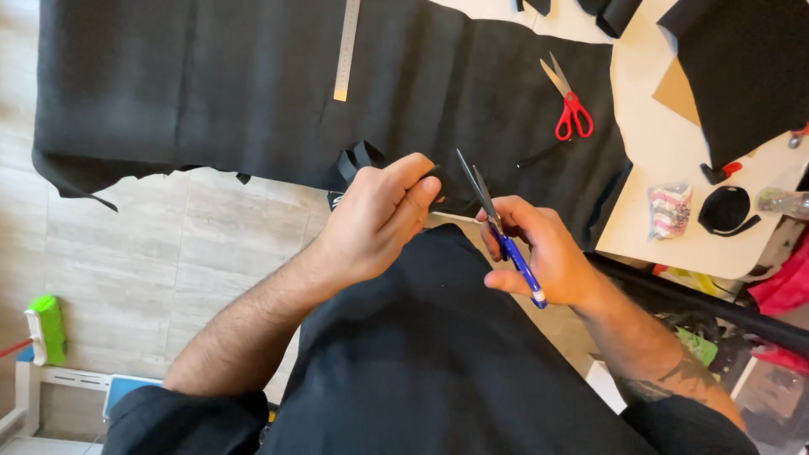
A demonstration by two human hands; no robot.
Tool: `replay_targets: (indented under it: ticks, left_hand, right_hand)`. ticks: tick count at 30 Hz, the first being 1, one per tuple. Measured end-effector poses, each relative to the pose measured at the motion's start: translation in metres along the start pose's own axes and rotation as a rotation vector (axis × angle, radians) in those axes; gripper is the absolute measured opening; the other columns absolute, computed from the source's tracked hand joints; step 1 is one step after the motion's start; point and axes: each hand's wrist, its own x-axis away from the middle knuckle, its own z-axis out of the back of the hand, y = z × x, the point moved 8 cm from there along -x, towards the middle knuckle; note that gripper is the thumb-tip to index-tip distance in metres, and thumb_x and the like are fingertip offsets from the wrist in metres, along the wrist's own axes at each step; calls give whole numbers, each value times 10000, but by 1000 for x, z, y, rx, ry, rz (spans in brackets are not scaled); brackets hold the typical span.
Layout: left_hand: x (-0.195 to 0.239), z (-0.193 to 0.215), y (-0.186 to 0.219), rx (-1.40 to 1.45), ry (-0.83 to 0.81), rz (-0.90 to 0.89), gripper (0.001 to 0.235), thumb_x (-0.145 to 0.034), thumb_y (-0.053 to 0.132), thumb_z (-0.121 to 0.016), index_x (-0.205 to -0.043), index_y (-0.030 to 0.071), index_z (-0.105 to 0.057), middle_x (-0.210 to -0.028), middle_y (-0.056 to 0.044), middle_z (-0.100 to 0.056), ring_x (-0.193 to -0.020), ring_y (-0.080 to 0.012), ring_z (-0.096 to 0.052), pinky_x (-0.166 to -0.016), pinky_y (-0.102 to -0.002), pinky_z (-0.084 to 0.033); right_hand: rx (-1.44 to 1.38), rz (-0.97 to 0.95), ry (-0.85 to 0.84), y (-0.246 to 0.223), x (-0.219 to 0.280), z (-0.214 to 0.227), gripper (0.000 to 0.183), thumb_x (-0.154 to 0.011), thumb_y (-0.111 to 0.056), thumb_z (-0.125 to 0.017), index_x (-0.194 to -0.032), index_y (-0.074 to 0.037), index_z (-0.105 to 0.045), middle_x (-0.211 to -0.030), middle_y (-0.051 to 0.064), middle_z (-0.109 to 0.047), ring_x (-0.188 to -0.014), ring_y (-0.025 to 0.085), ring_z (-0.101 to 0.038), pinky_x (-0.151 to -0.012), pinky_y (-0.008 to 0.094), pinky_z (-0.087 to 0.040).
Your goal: The person uses blue-handled scissors to cut a long strip from a large piece of black fabric laid out on a white table. After cutting, they pick up the strip, fold it, and measure it against a ruler while other tools like red scissors and a roll of fabric remain on the table.
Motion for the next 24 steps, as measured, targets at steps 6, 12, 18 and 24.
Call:
replay_targets:
  ticks: [6, 12, 18, 24]
  left_hand:
    - [-2, -4, 12, -8, -7, -30, 320, -1066, 83, -449, -748, 86, -490, -443, -46, -441, -385, -122, -368, -408, -240, -373]
    - [-4, -3, 13, -20, -8, -56, 315, -1068, 83, -454, -755, 79, -499, -446, -63, -457, -367, -191, -421, -395, -269, -388]
    - [-6, -1, 17, -41, -6, -82, 315, -1065, 68, -445, -754, 69, -493, -450, -68, -440, -362, -204, -422, -386, -279, -387]
    - [-6, 1, 19, -87, -12, -71, 297, -1058, 80, -461, -766, 59, -509, -455, -96, -450, -367, -271, -464, -379, -315, -398]
  right_hand:
    - [38, 52, -45, -33, -13, -5, 647, -786, -543, -821, -1098, 4, -672, -632, 64, -598, -530, 189, -608, -563, 307, -536]
    - [45, 73, -47, -40, -18, -8, 606, -853, -522, -759, -1110, 24, -700, -648, 73, -594, -528, 181, -592, -542, 307, -525]
    - [98, 98, -28, -46, -23, -7, 543, -893, -467, -743, -1106, 31, -700, -648, 65, -584, -541, 181, -579, -570, 305, -518]
    - [120, 105, -11, -48, -25, -7, 519, -903, -445, -738, -1111, 30, -706, -651, 65, -583, -547, 179, -576, -572, 307, -517]
